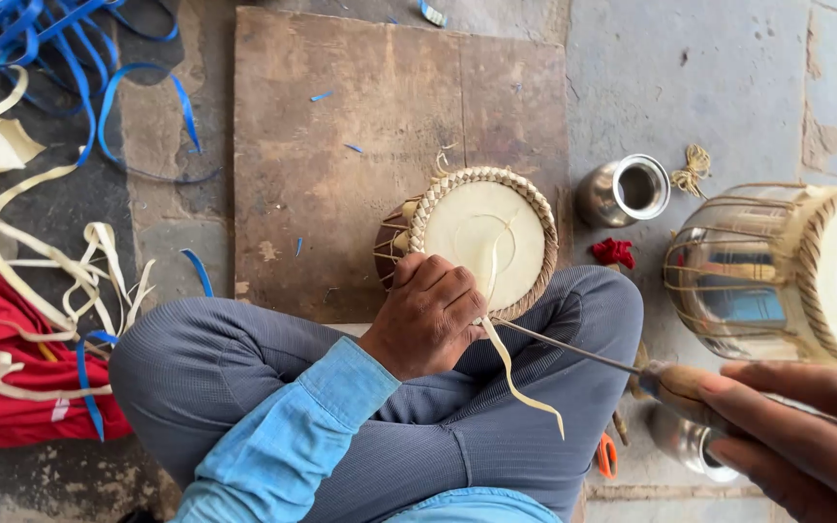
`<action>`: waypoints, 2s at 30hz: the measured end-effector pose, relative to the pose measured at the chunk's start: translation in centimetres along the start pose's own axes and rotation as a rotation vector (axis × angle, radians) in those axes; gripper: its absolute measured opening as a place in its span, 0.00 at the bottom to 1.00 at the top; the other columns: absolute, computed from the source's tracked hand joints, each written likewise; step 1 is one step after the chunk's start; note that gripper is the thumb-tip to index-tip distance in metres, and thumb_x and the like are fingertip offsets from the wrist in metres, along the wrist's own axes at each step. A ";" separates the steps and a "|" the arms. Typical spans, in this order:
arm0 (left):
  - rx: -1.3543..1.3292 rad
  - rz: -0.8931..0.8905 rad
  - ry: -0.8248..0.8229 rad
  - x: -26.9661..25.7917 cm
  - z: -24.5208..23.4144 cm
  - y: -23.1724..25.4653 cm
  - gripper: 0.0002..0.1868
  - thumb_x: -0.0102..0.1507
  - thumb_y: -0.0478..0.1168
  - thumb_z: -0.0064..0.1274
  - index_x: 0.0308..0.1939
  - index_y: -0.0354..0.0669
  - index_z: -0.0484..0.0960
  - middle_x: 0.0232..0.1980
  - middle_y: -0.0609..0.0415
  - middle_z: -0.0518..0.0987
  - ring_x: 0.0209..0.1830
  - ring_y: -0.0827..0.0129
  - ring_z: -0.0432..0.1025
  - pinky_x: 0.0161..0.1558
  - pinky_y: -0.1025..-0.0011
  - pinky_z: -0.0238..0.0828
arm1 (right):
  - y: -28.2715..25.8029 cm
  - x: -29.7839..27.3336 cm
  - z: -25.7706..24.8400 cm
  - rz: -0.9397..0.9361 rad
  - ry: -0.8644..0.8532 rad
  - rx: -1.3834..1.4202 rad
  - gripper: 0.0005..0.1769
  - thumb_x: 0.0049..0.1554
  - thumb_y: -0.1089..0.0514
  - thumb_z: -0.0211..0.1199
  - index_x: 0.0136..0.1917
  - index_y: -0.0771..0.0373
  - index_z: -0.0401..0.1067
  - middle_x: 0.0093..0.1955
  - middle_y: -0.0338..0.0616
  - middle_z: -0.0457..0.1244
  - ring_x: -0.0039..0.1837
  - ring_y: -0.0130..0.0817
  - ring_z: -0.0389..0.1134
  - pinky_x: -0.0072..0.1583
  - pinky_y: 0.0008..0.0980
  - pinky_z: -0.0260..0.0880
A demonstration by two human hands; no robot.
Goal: The person sits cross-legged on the floor and uses a wooden mallet to hammer a white strap around the rim of a small drum. They repeatedly pull the strap tight and strike it to secure it in place, working on the same drum throughout the clip.
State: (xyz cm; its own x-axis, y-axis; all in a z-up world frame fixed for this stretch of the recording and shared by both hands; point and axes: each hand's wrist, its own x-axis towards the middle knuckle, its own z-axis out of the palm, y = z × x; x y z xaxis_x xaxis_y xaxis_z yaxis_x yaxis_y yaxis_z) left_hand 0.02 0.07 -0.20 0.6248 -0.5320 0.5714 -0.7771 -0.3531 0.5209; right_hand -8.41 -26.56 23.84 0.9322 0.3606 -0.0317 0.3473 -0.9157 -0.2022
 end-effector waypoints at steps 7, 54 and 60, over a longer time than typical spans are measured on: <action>-0.038 -0.019 -0.021 0.0 0.0 0.0 0.19 0.53 0.47 0.70 0.41 0.49 0.78 0.44 0.58 0.72 0.51 0.63 0.65 0.59 0.58 0.52 | 0.4 1.0 0.1 0.201 -1.077 -0.630 0.42 0.57 0.40 0.57 0.81 0.16 0.46 0.38 0.25 0.58 0.34 0.14 0.70 0.42 0.24 0.75; -0.032 -0.127 -0.074 0.0 -0.2 0.9 0.15 0.58 0.45 0.64 0.42 0.47 0.75 0.43 0.55 0.71 0.49 0.56 0.64 0.54 0.54 0.50 | -2.1 -16.1 20.5 0.532 0.049 0.649 0.34 0.51 0.58 0.69 0.72 0.48 0.70 0.48 0.39 0.68 0.49 0.31 0.72 0.50 0.30 0.72; -0.017 -0.072 -0.074 0.6 -0.1 1.0 0.12 0.60 0.45 0.64 0.40 0.49 0.77 0.42 0.58 0.72 0.49 0.60 0.65 0.55 0.56 0.50 | -2.6 -17.8 23.9 0.449 0.154 0.893 0.32 0.54 0.64 0.65 0.73 0.61 0.69 0.56 0.46 0.69 0.58 0.37 0.72 0.60 0.35 0.63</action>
State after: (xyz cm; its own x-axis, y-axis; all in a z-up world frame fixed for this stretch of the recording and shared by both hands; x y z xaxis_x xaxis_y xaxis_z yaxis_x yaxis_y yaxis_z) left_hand -0.37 -0.58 0.71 0.6709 -0.5618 0.4840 -0.7289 -0.3795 0.5698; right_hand -28.40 -26.32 1.52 0.9828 -0.0696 -0.1710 -0.1836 -0.4700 -0.8634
